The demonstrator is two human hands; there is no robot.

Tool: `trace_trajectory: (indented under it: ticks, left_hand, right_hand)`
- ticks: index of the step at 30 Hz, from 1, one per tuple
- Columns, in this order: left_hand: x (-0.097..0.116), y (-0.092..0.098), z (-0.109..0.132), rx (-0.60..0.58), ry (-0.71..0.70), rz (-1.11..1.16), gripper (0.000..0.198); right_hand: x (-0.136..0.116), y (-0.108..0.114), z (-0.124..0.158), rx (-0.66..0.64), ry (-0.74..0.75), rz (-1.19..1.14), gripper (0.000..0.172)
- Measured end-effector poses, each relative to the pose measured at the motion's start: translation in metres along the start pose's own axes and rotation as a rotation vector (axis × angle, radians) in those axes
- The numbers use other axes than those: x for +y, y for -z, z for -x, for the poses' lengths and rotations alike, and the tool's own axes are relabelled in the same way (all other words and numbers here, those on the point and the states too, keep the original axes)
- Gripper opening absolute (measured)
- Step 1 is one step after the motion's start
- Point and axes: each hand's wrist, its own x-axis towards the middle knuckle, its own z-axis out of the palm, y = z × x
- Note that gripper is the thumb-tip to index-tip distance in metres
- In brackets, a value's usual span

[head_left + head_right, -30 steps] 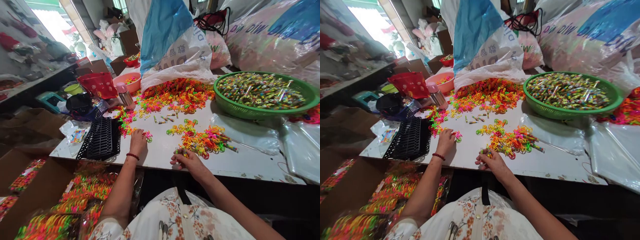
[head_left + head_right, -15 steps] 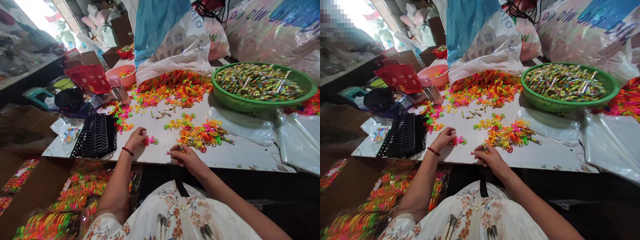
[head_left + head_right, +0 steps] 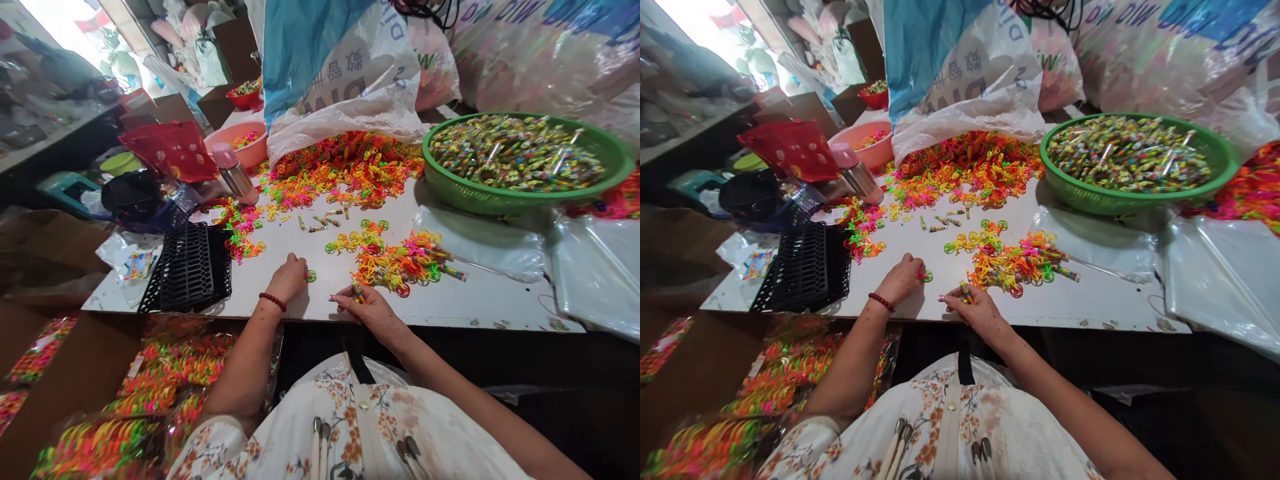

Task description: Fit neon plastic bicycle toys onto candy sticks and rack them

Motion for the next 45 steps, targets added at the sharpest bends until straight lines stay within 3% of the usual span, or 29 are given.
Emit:
trace_trajectory:
  ticks: [3, 6, 10, 12, 16, 20, 23, 31, 39, 45]
  left_hand:
    - [-0.001, -0.002, 0.002, 0.128, -0.022, 0.086, 0.020]
    - [-0.007, -0.007, 0.011, 0.283, -0.102, 0.402, 0.016]
    - [-0.009, -0.026, 0.025, 0.265, -0.219, 0.904, 0.009]
    - [-0.005, -0.041, 0.027, 0.308, -0.128, 1.077, 0.014]
    - [0.010, -0.061, 0.026, 0.446, 0.228, 1.324, 0.029]
    - [0.023, -0.054, 0.025, 0.305, 0.357, 1.680, 0.048]
    - [0.031, -0.042, 0.027, 0.170, 0.406, 1.847, 0.043]
    - [0.055, -0.034, 0.034, -0.045, 0.391, 1.968, 0.034]
    - [0.066, -0.034, 0.034, 0.055, 0.389, 1.923, 0.041]
    - [0.068, -0.037, 0.036, 0.001, 0.371, 1.871, 0.043]
  right_hand:
    - [-0.001, 0.005, 0.002, 0.004, 0.046, 0.023, 0.041]
    - [-0.003, 0.009, 0.002, 0.039, 0.030, -0.048, 0.041]
    - [-0.002, 0.009, -0.002, 0.071, -0.011, -0.123, 0.048]
    - [0.000, 0.006, -0.004, 0.077, -0.040, -0.139, 0.049]
    - [0.002, 0.000, -0.006, 0.074, -0.040, -0.143, 0.045]
    - [0.002, -0.001, -0.009, 0.121, 0.049, -0.056, 0.042]
    - [0.004, 0.001, -0.012, 0.157, 0.084, -0.025, 0.042]
    - [0.015, 0.008, -0.014, 0.165, 0.235, 0.158, 0.033]
    - [0.022, 0.014, -0.013, 0.229, 0.328, 0.232, 0.034]
    - [0.020, 0.015, -0.013, 0.236, 0.359, 0.285, 0.030]
